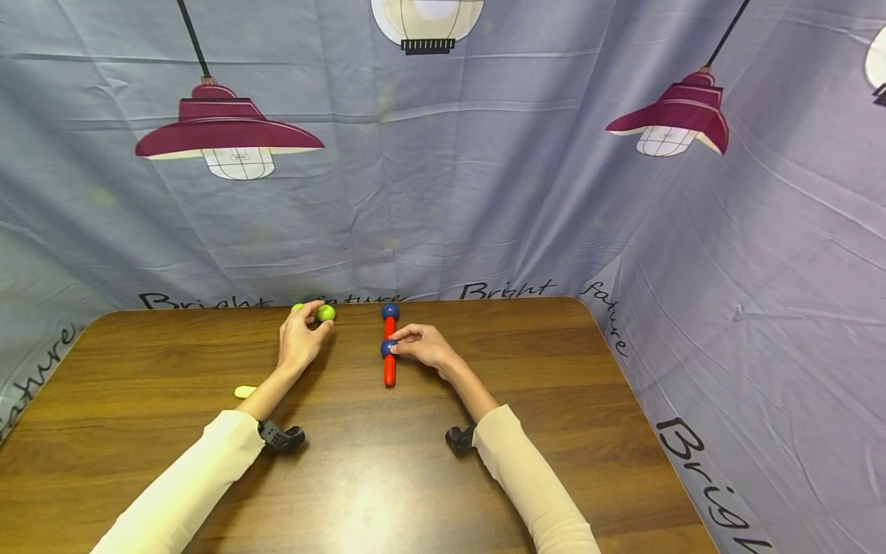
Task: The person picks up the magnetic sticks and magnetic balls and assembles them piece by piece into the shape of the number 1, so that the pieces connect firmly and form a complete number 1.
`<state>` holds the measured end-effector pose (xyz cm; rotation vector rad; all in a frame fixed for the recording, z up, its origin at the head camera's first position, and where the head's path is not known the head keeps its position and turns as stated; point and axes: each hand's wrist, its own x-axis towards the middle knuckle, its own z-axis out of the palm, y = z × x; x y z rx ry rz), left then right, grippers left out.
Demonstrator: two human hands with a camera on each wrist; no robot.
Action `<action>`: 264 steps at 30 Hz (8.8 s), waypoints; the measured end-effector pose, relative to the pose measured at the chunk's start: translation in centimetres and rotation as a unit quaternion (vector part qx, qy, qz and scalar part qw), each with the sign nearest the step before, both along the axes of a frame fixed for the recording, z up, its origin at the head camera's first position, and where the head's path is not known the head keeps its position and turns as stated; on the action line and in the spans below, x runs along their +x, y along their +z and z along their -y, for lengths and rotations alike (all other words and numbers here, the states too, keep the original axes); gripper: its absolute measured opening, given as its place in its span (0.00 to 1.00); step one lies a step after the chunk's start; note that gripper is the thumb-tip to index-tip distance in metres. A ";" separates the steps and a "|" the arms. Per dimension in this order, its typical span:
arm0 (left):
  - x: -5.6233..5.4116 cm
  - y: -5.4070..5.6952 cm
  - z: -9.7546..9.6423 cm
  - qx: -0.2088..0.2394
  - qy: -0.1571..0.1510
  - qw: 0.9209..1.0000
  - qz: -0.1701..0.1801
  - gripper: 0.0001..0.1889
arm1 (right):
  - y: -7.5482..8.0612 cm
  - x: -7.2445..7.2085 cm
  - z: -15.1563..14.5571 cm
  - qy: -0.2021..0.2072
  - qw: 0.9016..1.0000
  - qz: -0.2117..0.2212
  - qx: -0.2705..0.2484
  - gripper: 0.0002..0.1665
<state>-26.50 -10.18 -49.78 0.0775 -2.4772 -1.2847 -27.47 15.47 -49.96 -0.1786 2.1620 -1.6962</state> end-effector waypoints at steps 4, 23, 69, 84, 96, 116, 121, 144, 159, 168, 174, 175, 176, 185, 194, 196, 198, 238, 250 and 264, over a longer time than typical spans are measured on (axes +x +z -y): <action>-0.5 -0.1 0.1 -0.013 0.007 1.000 0.024 0.23 | 0.0 0.0 0.0 -0.001 1.000 -0.001 -0.006 0.17; -1.5 -0.2 -0.1 -0.064 0.027 0.995 0.073 0.23 | -0.2 -0.2 0.0 0.001 1.000 -0.006 -0.012 0.16; 3.4 0.2 -3.3 0.038 -0.092 0.992 0.074 0.19 | -0.1 -0.1 0.0 -0.001 1.000 -0.002 -0.002 0.16; 6.9 0.1 -4.6 0.074 -0.142 0.984 0.074 0.16 | -0.2 -0.1 0.0 0.000 1.000 -0.005 -0.015 0.16; 9.5 -0.1 -5.8 0.087 -0.186 0.975 0.083 0.15 | -0.2 -0.1 -0.1 0.004 1.000 -0.006 -0.026 0.17; 10.2 -1.0 -6.8 0.065 -0.210 0.972 0.083 0.14 | -0.3 -0.1 0.0 0.006 1.000 -0.002 -0.025 0.16; 10.2 -1.0 -6.9 0.055 -0.207 0.974 0.079 0.14 | -0.2 -0.1 -0.1 0.009 1.000 -0.007 -0.019 0.16; 10.7 -1.2 -5.7 0.076 -0.231 0.968 0.056 0.18 | -0.4 -0.1 -0.3 0.007 1.000 -0.010 -0.012 0.16; 11.3 -0.4 0.7 -0.017 -0.199 0.980 -0.019 0.22 | -0.2 -0.1 -0.1 0.008 1.000 -0.005 -0.018 0.16; 11.2 -0.1 6.7 -0.082 -0.180 0.979 -0.057 0.25 | -0.3 0.0 -0.1 0.008 1.000 -0.004 -0.014 0.16; 11.4 -0.1 9.9 -0.135 -0.202 0.968 -0.058 0.29 | -0.4 -0.1 -0.1 0.011 1.000 -0.004 -0.013 0.17; 11.5 -0.1 10.3 -0.142 -0.203 0.967 -0.056 0.30 | -0.4 -0.1 -0.1 0.012 1.000 -0.005 -0.014 0.17; 11.5 -0.2 10.7 -0.148 -0.203 0.967 -0.052 0.30 | -0.4 -0.1 -0.1 0.012 1.000 -0.005 -0.014 0.16; 11.2 -0.5 12.5 -0.171 -0.209 0.963 -0.023 0.25 | -0.3 -0.2 -0.2 0.012 1.000 -0.002 -0.013 0.16; 10.8 -0.6 12.7 -0.192 -0.212 0.958 0.007 0.17 | -0.1 -0.3 -0.2 0.014 1.000 0.005 -0.011 0.16; 10.8 -0.6 12.8 -0.197 -0.215 0.956 0.009 0.15 | -0.2 -0.4 -0.2 0.014 1.000 0.004 -0.012 0.16; 10.8 -0.5 12.7 -0.203 -0.219 0.955 0.009 0.15 | -0.3 -0.5 -0.2 0.015 1.000 0.003 -0.013 0.16; 12.5 2.5 4.3 0.092 -0.272 0.944 0.163 0.16 | -0.4 -0.2 -0.1 0.011 1.000 -0.007 -0.012 0.16; 13.0 1.2 0.9 0.158 -0.303 0.916 0.210 0.19 | -0.4 -0.2 -0.1 0.011 1.000 -0.002 -0.009 0.16; 13.0 0.6 -2.7 0.191 -0.310 0.904 0.223 0.18 | -0.1 -0.2 -0.1 0.012 1.000 -0.004 -0.008 0.16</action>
